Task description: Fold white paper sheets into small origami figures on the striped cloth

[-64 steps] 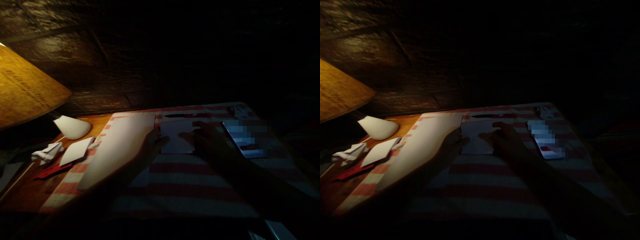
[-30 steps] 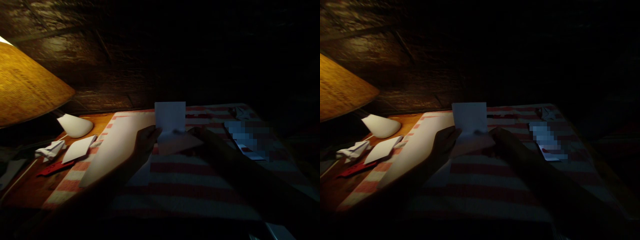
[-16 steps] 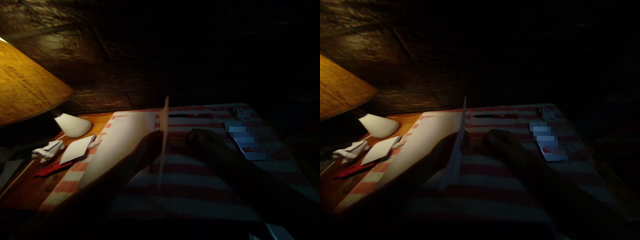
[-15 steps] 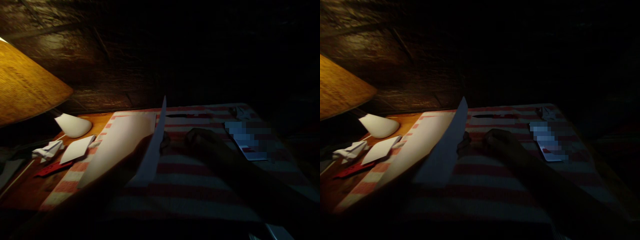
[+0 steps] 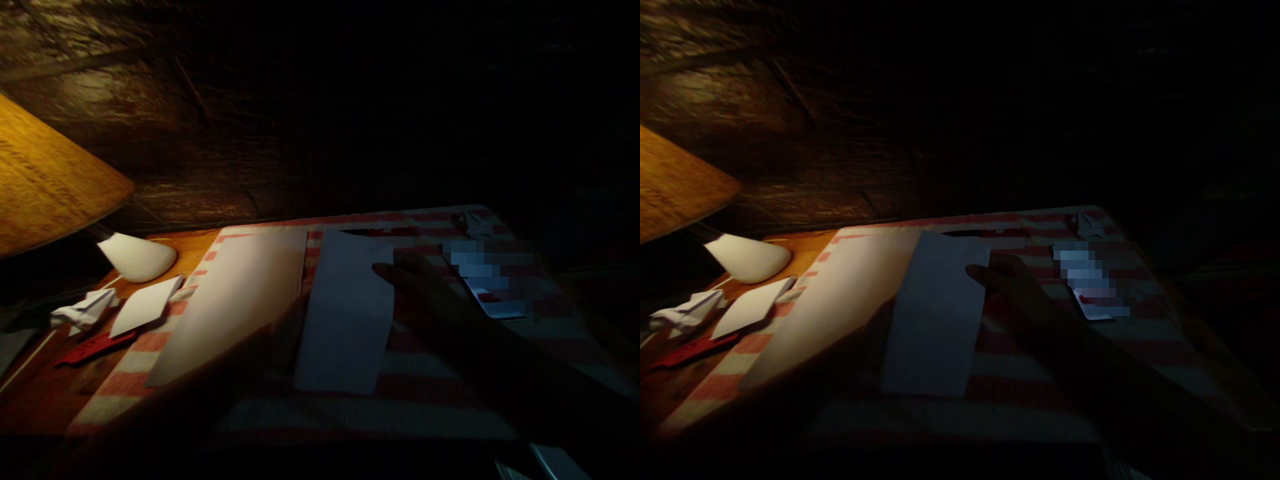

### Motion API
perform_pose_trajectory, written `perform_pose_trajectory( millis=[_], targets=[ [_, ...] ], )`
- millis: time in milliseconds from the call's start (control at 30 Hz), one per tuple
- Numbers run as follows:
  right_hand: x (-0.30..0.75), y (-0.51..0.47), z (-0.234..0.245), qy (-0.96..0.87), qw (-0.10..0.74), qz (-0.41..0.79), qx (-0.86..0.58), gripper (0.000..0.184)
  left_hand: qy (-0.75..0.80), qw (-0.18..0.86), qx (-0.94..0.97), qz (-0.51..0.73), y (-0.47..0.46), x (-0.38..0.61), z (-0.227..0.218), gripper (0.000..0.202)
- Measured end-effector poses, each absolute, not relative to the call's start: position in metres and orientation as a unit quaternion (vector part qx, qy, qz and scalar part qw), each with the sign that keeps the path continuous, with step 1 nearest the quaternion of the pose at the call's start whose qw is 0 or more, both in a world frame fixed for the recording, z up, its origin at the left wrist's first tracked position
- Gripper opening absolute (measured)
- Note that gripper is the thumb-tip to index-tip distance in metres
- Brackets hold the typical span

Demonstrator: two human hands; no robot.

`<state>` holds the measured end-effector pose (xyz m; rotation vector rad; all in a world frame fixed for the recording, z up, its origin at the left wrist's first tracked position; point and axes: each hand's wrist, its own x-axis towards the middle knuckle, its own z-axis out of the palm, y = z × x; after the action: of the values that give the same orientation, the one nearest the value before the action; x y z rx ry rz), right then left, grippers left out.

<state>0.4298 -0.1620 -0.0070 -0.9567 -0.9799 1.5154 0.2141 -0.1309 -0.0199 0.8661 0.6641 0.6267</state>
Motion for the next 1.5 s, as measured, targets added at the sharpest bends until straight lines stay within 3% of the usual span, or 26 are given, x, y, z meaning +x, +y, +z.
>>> perform_pose_trajectory(
  millis=[100,233,400,700,933,1167,1500],
  targets=[
    [0.433,-0.164,0.001,-0.373,0.534,0.629,-0.423,0.014,0.327,0.814,0.392,0.275,-0.129,0.210,-0.014,0.069],
    [0.431,-0.166,0.009,-0.436,0.516,0.584,-0.450,0.016,0.394,0.750,0.437,0.303,-0.135,0.219,-0.010,0.042],
    [0.426,-0.167,0.005,-0.468,0.509,0.577,-0.435,0.021,0.414,0.700,0.453,0.365,-0.142,0.229,-0.012,0.032],
    [0.425,-0.168,-0.009,-0.476,0.484,0.529,-0.509,0.037,0.412,0.718,0.414,0.379,-0.148,0.228,-0.016,0.045],
    [0.423,-0.168,-0.011,-0.467,0.488,0.530,-0.512,0.042,0.412,0.718,0.414,0.378,-0.149,0.231,-0.016,0.045],
    [0.423,-0.168,-0.008,-0.463,0.482,0.537,-0.515,0.037,0.422,0.705,0.410,0.395,-0.150,0.233,-0.016,0.052],
    [0.424,-0.167,-0.011,-0.465,0.478,0.552,-0.502,0.035,0.411,0.711,0.423,0.382,-0.150,0.231,-0.016,0.046]
  ],
)
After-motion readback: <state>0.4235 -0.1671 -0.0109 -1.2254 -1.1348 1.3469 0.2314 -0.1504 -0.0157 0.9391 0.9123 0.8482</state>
